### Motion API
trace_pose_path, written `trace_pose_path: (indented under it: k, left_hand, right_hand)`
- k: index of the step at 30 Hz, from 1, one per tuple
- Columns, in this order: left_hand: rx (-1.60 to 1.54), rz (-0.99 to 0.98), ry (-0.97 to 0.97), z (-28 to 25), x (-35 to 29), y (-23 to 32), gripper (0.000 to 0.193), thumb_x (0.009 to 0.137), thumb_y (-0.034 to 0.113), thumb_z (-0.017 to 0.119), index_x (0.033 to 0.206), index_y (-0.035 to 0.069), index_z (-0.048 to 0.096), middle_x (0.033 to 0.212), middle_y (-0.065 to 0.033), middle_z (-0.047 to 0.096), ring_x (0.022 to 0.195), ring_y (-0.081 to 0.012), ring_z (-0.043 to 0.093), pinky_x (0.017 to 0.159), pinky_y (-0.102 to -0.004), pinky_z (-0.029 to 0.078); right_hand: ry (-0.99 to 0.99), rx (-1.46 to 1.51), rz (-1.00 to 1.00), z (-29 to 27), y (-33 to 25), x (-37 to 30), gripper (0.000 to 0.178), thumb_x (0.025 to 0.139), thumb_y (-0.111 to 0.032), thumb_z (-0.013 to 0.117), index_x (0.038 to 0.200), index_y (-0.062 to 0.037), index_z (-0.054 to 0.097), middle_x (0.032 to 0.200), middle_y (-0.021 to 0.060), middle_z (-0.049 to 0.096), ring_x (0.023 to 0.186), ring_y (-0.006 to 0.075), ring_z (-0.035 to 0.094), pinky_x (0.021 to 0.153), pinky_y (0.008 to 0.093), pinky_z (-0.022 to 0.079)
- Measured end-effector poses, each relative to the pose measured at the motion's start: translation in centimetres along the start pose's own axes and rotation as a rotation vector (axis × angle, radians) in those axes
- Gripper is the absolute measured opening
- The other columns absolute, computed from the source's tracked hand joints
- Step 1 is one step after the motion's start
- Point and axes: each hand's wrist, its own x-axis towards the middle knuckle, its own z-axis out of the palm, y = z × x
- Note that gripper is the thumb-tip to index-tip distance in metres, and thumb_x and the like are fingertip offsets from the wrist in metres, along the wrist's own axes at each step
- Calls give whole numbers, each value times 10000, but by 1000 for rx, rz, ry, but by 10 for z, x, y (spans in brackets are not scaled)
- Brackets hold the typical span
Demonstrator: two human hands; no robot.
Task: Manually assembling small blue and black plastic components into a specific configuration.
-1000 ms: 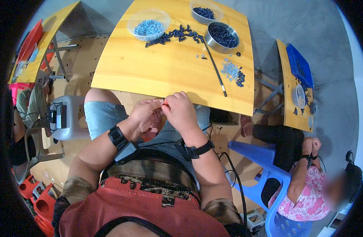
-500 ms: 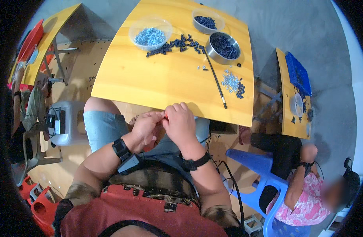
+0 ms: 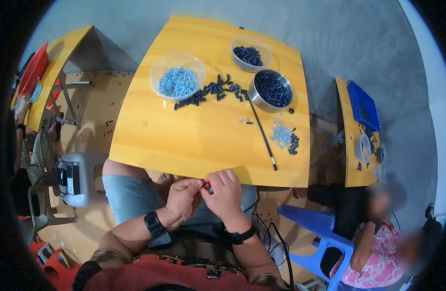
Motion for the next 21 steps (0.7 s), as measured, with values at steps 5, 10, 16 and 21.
trace_pose_path:
  k: [5,10,16,21]
  left_hand:
    - [46,-14,25,-1,1,-1,179,911,123,537,869,-14,645,784,-54,629,670,-95,559,624,-214,460]
    - [162,-126,16,4,-8,15,198,915,129,519,804,6,627,729,-32,594,632,-96,529,579,-214,425]
    - [53,-92,-125,6,-13,21,175,926,138,504,856,16,607,789,-33,601,717,-101,546,666,-224,438]
    - [144,-161,-270,13,-29,23,176,914,184,544,919,29,627,863,-19,625,761,-82,556,687,-227,438]
  right_hand:
    - [7,47,-39,-1,5,2,252,557,-85,709,767,-79,569,750,64,562,762,269,528,689,369,438]
    - [9,67,-31,-3,3,-3,245,576,-90,697,786,-77,572,776,66,570,801,274,528,716,376,435]
    - [-42,6,14,-9,-5,-7,213,617,-104,668,813,-71,591,834,97,578,863,302,518,735,387,436]
    - [-57,304,-9,-28,3,-25,273,635,-72,671,903,-45,625,809,95,586,811,276,537,685,345,450]
